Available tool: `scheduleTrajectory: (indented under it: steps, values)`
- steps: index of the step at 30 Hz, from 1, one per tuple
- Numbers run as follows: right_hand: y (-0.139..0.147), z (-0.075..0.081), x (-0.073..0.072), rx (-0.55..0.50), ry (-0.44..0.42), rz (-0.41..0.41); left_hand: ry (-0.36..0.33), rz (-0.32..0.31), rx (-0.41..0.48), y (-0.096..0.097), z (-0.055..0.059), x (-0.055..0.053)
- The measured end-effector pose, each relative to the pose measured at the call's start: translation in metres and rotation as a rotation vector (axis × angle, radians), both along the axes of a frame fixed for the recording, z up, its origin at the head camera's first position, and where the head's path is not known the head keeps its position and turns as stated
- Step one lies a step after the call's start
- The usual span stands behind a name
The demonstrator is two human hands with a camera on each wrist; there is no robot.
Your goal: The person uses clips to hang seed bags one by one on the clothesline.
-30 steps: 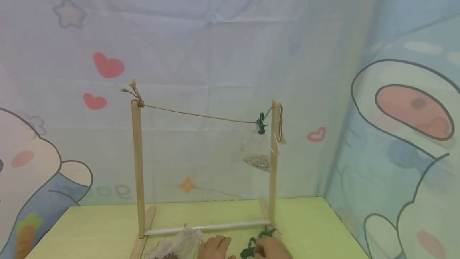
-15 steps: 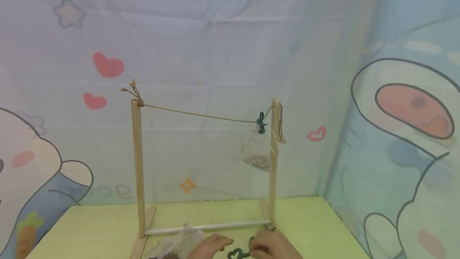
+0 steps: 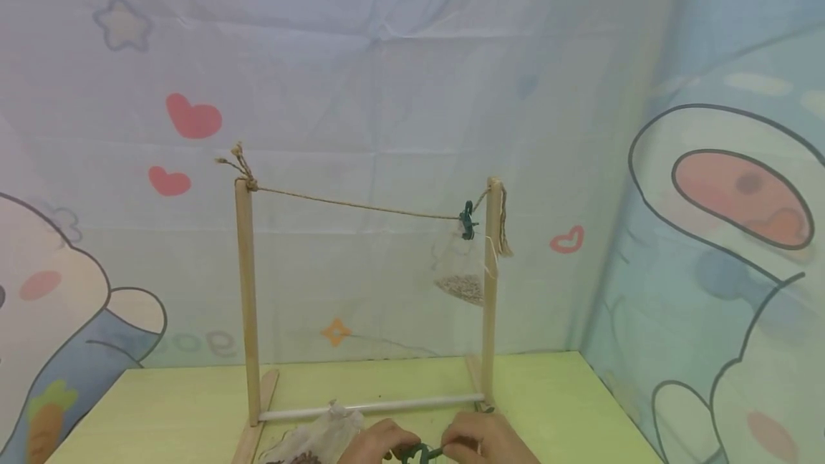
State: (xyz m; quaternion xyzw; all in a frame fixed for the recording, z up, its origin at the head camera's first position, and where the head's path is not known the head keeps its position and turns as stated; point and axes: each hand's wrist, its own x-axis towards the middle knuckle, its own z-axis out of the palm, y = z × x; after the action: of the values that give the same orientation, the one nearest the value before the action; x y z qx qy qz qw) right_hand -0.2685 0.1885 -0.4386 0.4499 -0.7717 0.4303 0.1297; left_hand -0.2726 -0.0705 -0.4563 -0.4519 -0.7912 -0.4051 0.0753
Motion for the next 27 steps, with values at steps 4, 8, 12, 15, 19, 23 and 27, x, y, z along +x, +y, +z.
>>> scheduleTrajectory:
  steps: [4, 8, 12, 15, 19, 23, 27]
  values:
    - [-0.003, 0.006, 0.005, -0.024, -0.023, -0.040, 0.004, 0.079, 0.128, 0.002, 0.002, 0.005]
    - [-0.008, 0.009, 0.009, -0.077, -0.131, -0.020, 0.053, 0.171, 0.206, 0.005, 0.002, 0.008]
    - [-0.014, 0.009, 0.010, -0.130, -0.154, -0.022, 0.087, 0.206, 0.227, 0.008, 0.003, 0.010]
    - [-0.016, 0.007, 0.010, -0.161, -0.111, -0.038, 0.065, 0.208, 0.218, 0.009, 0.005, 0.011]
    - [-0.019, 0.005, 0.010, -0.194, -0.043, -0.062, 0.039, 0.191, 0.223, 0.008, 0.005, 0.012]
    - [-0.020, 0.002, 0.010, -0.222, -0.027, -0.104, 0.031, 0.166, 0.204, 0.004, 0.005, 0.010]
    - [-0.020, -0.003, 0.009, -0.245, -0.013, -0.173, 0.001, 0.241, 0.140, -0.007, 0.005, 0.005]
